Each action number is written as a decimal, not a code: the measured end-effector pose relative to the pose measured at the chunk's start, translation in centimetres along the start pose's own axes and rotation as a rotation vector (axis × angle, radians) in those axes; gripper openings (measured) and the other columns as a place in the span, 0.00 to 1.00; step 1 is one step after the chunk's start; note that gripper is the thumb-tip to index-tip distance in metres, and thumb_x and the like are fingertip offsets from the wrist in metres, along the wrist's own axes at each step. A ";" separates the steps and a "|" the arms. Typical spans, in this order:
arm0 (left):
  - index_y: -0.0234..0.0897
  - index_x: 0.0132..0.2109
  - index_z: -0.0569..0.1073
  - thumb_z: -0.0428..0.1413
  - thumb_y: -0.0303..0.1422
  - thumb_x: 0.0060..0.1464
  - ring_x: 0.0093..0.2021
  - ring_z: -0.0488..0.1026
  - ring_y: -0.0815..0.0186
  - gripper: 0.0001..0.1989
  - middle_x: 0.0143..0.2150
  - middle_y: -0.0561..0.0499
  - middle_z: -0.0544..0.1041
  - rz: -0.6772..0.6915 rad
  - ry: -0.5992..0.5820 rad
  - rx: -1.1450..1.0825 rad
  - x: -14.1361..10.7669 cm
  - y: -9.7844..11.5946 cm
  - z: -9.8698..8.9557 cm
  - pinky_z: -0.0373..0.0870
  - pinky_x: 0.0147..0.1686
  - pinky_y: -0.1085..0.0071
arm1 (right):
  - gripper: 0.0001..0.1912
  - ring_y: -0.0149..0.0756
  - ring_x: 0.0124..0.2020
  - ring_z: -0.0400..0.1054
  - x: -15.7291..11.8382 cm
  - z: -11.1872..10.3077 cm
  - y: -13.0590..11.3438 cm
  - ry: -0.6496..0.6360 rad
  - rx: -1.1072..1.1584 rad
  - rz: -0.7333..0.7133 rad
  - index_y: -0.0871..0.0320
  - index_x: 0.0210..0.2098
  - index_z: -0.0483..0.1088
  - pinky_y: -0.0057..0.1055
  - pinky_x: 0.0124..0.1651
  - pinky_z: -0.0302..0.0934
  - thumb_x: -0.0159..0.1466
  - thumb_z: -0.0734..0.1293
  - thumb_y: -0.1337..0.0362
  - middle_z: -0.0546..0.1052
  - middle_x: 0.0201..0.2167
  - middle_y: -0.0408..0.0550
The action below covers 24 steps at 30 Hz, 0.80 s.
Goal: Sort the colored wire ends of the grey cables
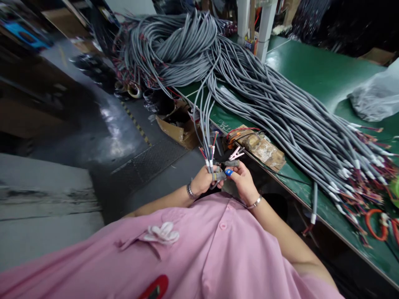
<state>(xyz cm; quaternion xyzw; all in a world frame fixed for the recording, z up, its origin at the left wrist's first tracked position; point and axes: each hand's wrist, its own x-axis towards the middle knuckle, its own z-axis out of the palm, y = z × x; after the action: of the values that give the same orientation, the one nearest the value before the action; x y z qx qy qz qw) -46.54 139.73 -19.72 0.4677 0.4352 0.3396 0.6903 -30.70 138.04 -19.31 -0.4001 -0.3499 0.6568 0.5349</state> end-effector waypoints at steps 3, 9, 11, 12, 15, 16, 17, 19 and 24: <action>0.28 0.25 0.73 0.61 0.36 0.44 0.15 0.69 0.70 0.12 0.18 0.48 0.74 -0.057 -0.084 -0.023 0.2 0.7 -0.4 0.57 0.15 0.78 | 0.11 0.32 0.33 0.71 0.0 -1.0 0.0 -0.037 0.064 0.045 0.55 0.40 0.72 0.31 0.38 0.65 0.57 0.71 0.62 0.78 0.35 0.45; 0.27 0.27 0.75 0.64 0.40 0.42 0.16 0.70 0.68 0.16 0.18 0.47 0.74 -0.128 -0.220 -0.032 0.9 2.1 -1.0 0.58 0.14 0.78 | 0.19 0.30 0.29 0.70 2.5 -3.6 0.5 0.048 0.178 0.190 0.57 0.38 0.74 0.28 0.32 0.67 0.60 0.67 0.47 0.79 0.33 0.47; 0.27 0.28 0.75 0.65 0.40 0.41 0.15 0.70 0.68 0.17 0.18 0.47 0.74 -0.134 -0.245 -0.010 1.3 2.2 -1.0 0.58 0.13 0.78 | 0.17 0.29 0.27 0.69 3.2 -3.7 0.4 0.017 0.167 0.205 0.58 0.39 0.74 0.25 0.29 0.66 0.59 0.69 0.51 0.79 0.32 0.47; 0.27 0.28 0.75 0.65 0.40 0.41 0.15 0.70 0.68 0.17 0.18 0.47 0.74 -0.140 -0.256 -0.002 1.4 2.3 -0.9 0.58 0.13 0.78 | 0.15 0.28 0.27 0.69 3.4 -3.7 0.3 -0.014 0.159 0.221 0.58 0.39 0.74 0.25 0.28 0.66 0.58 0.71 0.54 0.79 0.32 0.46; 0.27 0.27 0.75 0.65 0.39 0.41 0.14 0.69 0.69 0.16 0.18 0.47 0.74 -0.164 -0.282 0.030 1.8 2.2 -0.7 0.56 0.13 0.79 | 0.14 0.30 0.27 0.71 3.3 -3.3 -0.1 -0.123 0.152 0.283 0.57 0.40 0.73 0.28 0.29 0.68 0.55 0.73 0.61 0.79 0.34 0.46; 0.27 0.26 0.75 0.64 0.38 0.41 0.14 0.69 0.69 0.15 0.17 0.47 0.74 -0.172 -0.284 0.049 1.8 2.1 -0.6 0.56 0.13 0.79 | 0.14 0.32 0.29 0.72 3.2 -3.3 -0.2 -0.154 0.160 0.297 0.57 0.40 0.73 0.30 0.31 0.69 0.55 0.73 0.62 0.80 0.34 0.47; 0.27 0.26 0.74 0.64 0.38 0.41 0.14 0.69 0.70 0.15 0.17 0.46 0.73 -0.179 -0.281 0.072 1.8 2.0 -0.5 0.56 0.13 0.79 | 0.14 0.34 0.30 0.73 3.1 -3.3 -0.3 -0.176 0.169 0.301 0.58 0.41 0.73 0.33 0.33 0.70 0.55 0.73 0.62 0.80 0.35 0.48; 0.27 0.24 0.73 0.63 0.37 0.41 0.13 0.68 0.70 0.14 0.16 0.47 0.73 -0.190 -0.261 0.114 1.8 1.8 -0.4 0.56 0.13 0.79 | 0.14 0.37 0.33 0.74 2.8 -3.4 -0.4 -0.198 0.166 0.298 0.58 0.41 0.73 0.37 0.36 0.70 0.56 0.72 0.61 0.80 0.36 0.50; 0.29 0.23 0.72 0.62 0.33 0.39 0.14 0.67 0.71 0.11 0.16 0.48 0.72 -0.240 -0.234 0.144 1.8 1.7 -0.2 0.60 0.14 0.78 | 0.16 0.33 0.31 0.74 2.7 -3.7 -0.6 -0.171 0.034 0.287 0.59 0.41 0.74 0.31 0.36 0.69 0.53 0.75 0.63 0.81 0.35 0.49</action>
<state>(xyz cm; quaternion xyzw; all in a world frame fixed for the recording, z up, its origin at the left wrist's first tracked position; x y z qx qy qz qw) -46.18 141.93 -18.67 0.4968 0.4277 0.1658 0.7367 -27.37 140.93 -20.82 -0.3794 -0.3221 0.7639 0.4108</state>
